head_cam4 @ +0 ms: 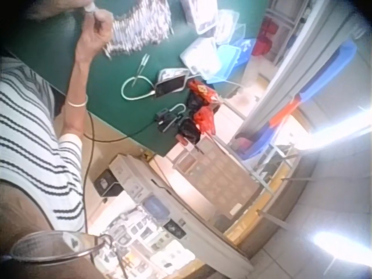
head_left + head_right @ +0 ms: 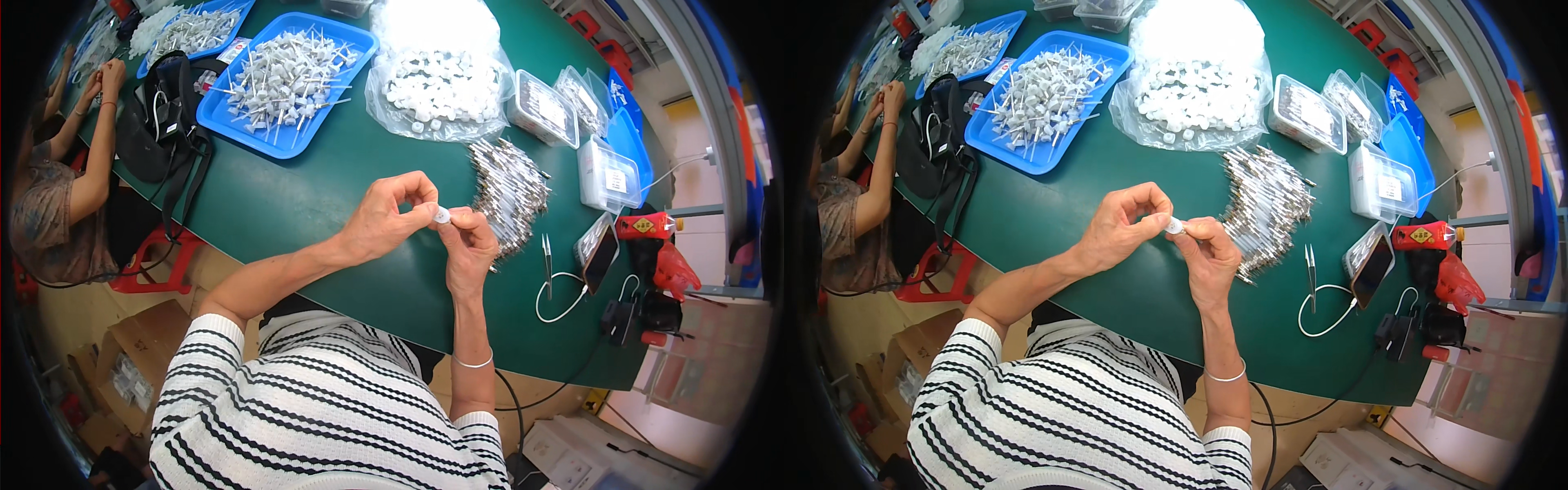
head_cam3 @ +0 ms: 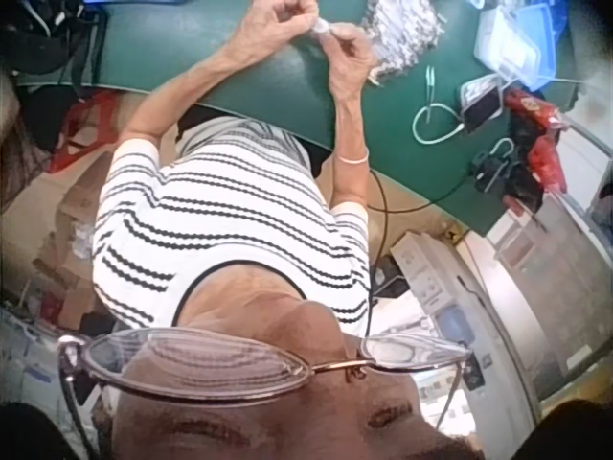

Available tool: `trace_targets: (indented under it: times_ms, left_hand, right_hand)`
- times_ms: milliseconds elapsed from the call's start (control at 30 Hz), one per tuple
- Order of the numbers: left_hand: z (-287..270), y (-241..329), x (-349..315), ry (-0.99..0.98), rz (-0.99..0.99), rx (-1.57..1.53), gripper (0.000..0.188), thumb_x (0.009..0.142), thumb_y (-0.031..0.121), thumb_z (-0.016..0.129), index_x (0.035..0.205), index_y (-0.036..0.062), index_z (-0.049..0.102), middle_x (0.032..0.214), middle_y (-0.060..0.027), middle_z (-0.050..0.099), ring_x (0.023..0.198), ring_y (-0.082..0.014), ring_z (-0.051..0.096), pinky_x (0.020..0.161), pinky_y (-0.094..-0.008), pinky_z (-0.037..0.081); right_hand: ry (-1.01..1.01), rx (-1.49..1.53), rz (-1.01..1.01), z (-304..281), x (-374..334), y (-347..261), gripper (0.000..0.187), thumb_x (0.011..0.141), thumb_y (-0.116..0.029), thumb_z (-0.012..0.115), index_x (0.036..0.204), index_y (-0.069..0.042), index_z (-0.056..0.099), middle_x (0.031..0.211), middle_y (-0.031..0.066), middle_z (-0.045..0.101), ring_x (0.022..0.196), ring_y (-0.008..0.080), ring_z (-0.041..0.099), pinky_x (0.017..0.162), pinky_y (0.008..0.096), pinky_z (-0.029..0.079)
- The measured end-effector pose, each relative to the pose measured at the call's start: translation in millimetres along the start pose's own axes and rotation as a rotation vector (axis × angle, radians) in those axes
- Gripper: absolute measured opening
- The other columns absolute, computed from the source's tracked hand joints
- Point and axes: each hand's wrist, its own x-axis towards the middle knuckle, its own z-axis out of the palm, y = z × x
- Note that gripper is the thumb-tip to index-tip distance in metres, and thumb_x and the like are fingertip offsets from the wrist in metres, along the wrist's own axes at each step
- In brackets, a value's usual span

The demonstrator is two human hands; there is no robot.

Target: The person sits at a green workbench and repeatedly assembles small white plastic caps onto metal rods. They pick up a cap, align it with a rod, and press it into place, then place the finished unit into a blue tray. The process is repetitive and involves handling small parts with both hands.

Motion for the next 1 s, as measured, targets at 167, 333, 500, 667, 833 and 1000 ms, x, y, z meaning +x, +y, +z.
trace_targets:
  times_ms: [167,333,500,667,833,1000]
  left_hand:
    - [2,-2,0,-0.029,-0.049,-0.264,0.009,0.090,0.010,0.059,0.087,0.0026,0.057,0.082,-0.0012,0.058,0.079,-0.0081,0.056,0.074,-0.0237,0.045]
    - [1,-4,1,-0.044,-0.108,-0.353,0.010,0.091,0.013,0.060,0.088,0.0034,0.057,0.081,-0.0009,0.058,0.077,-0.0089,0.056,0.074,-0.0238,0.046]
    - [-5,-2,4,-0.073,-0.071,-0.254,0.018,0.095,0.018,0.053,0.084,0.0048,0.054,0.074,0.0018,0.053,0.067,-0.0056,0.048,0.064,-0.0214,0.041]
    - [1,7,-2,-0.196,-0.045,0.096,0.027,0.100,0.026,0.046,0.084,0.0050,0.052,0.067,0.0044,0.045,0.060,-0.0036,0.039,0.052,-0.0198,0.031]
    - [2,2,-3,-0.229,-0.058,-0.198,0.026,0.100,0.025,0.047,0.083,0.0060,0.052,0.065,0.0063,0.042,0.058,-0.0028,0.036,0.050,-0.0204,0.028]
    - [-39,32,0,0.173,0.146,0.240,0.022,0.097,0.022,0.052,0.083,0.0064,0.060,0.066,0.0054,0.048,0.058,-0.0022,0.039,0.052,-0.0195,0.030]
  right_hand:
    - [0.009,0.074,0.054,-2,-1,4,0.012,0.084,0.008,0.063,0.093,0.000,0.061,0.090,0.0088,0.062,0.080,0.0153,0.063,0.072,0.0253,0.052]
    - [0.012,0.156,0.047,-2,0,5,0.013,0.085,0.007,0.063,0.094,-0.002,0.061,0.090,0.0089,0.063,0.080,0.0154,0.063,0.072,0.0258,0.052]
    - [0.010,0.132,0.017,-5,0,3,0.014,0.084,0.008,0.063,0.094,-0.002,0.061,0.090,0.0091,0.063,0.081,0.0153,0.063,0.071,0.0254,0.052]
    - [-0.011,0.125,0.027,-6,1,3,0.015,0.083,0.011,0.062,0.093,-0.001,0.062,0.092,0.0078,0.062,0.083,0.0131,0.061,0.072,0.0239,0.049]
    - [-0.061,0.007,0.039,-6,3,2,0.020,0.081,0.013,0.061,0.097,0.000,0.063,0.096,0.0057,0.062,0.088,0.0123,0.057,0.076,0.0234,0.046]
    - [0.188,-0.306,-0.015,-19,3,-41,0.026,0.084,0.008,0.059,0.108,0.000,0.063,0.107,0.0062,0.063,0.095,0.0120,0.057,0.083,0.0246,0.044]
